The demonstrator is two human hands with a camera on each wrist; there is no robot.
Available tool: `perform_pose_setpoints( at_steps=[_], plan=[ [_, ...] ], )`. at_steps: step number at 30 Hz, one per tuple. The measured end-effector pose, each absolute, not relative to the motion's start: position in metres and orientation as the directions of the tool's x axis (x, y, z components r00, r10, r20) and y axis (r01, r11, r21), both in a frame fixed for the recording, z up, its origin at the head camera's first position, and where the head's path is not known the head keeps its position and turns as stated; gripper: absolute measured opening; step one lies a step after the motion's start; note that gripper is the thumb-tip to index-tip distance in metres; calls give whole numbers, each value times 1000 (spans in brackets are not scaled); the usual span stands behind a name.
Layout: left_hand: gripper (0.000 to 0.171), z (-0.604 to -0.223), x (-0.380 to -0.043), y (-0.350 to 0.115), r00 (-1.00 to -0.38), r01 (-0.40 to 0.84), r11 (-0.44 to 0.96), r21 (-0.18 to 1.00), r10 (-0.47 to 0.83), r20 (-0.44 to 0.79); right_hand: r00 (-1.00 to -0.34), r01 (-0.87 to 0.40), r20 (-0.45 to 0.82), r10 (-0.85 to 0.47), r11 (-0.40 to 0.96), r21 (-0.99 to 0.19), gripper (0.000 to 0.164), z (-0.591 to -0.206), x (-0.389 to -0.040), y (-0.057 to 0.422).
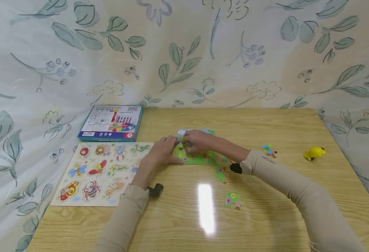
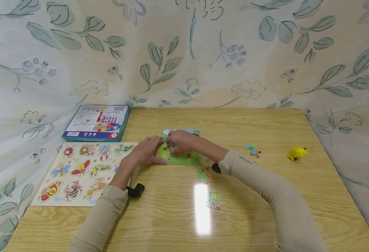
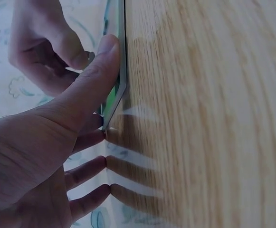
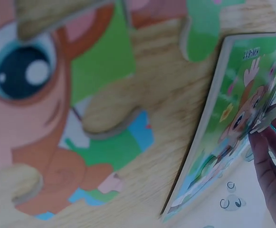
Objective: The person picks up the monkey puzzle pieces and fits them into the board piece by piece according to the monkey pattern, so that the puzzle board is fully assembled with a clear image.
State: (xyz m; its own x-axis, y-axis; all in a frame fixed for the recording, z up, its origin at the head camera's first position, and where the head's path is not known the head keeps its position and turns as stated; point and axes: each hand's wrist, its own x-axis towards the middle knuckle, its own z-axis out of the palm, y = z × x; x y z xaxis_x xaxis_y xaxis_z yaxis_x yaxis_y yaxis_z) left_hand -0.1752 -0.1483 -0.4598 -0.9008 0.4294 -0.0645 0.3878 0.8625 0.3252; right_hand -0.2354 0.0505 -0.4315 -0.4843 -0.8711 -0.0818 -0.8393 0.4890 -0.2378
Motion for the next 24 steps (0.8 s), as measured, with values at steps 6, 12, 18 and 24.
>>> perform_pose_setpoints(
  at_steps=[6, 12, 18, 24],
  plan=[
    [80, -459, -174, -147, -901, 385, 856, 344, 429, -61, -470, -858, -79, -879, 476, -192, 30, -430, -235, 49],
    [81, -459, -175, -147, -903, 379, 862, 337, 423, -67, -405, -898, -83, -911, 413, -148, 23, -424, -233, 47],
    [82, -460, -174, -147, -903, 379, 862, 336, 423, -67, -376, -908, -134, -917, 393, -146, 21, -421, -236, 48],
    [89, -461, -172, -149, -903, 372, 860, 350, 422, -77, -357, -904, -166, -919, 385, -185, 22, -421, -243, 45]
  ],
)
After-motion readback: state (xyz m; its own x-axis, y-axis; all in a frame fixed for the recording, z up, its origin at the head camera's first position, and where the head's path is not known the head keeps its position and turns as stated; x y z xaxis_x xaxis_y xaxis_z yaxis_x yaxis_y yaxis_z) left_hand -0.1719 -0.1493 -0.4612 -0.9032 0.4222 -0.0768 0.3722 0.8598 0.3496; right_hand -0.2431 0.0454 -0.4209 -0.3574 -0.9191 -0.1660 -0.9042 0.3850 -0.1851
